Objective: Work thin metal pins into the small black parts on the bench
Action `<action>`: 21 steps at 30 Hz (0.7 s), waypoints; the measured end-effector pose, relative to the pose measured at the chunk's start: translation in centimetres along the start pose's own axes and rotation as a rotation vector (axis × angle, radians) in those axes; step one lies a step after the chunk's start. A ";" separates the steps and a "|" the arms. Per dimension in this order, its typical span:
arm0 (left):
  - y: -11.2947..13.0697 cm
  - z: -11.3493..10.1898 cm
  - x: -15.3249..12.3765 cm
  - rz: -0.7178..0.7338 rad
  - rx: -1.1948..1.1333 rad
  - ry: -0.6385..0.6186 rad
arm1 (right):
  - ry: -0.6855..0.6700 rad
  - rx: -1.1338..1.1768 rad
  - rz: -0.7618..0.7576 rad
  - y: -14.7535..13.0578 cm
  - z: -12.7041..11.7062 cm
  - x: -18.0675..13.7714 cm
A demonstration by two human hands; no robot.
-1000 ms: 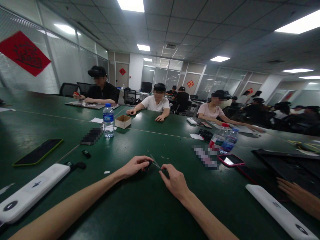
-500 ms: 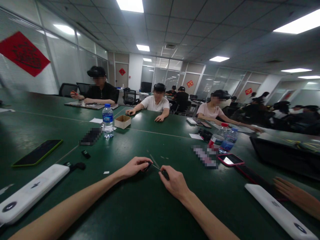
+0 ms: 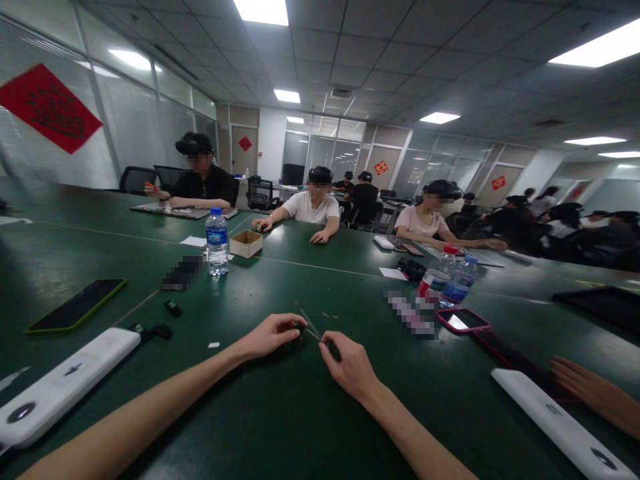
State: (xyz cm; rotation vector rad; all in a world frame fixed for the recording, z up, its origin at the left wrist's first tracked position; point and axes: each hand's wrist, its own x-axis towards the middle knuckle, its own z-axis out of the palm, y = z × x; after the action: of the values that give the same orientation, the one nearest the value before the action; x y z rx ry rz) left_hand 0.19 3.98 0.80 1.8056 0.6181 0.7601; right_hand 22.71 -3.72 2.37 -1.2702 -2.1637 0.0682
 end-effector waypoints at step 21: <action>0.5 0.3 -0.4 0.077 0.187 0.004 | -0.315 0.304 0.315 -1.0 -1.8 0.4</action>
State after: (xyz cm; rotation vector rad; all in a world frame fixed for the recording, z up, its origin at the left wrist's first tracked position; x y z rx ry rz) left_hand 0.19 3.36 1.09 2.0088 0.6428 0.7794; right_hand 22.75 -4.38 4.33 -1.4796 -2.0781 0.7422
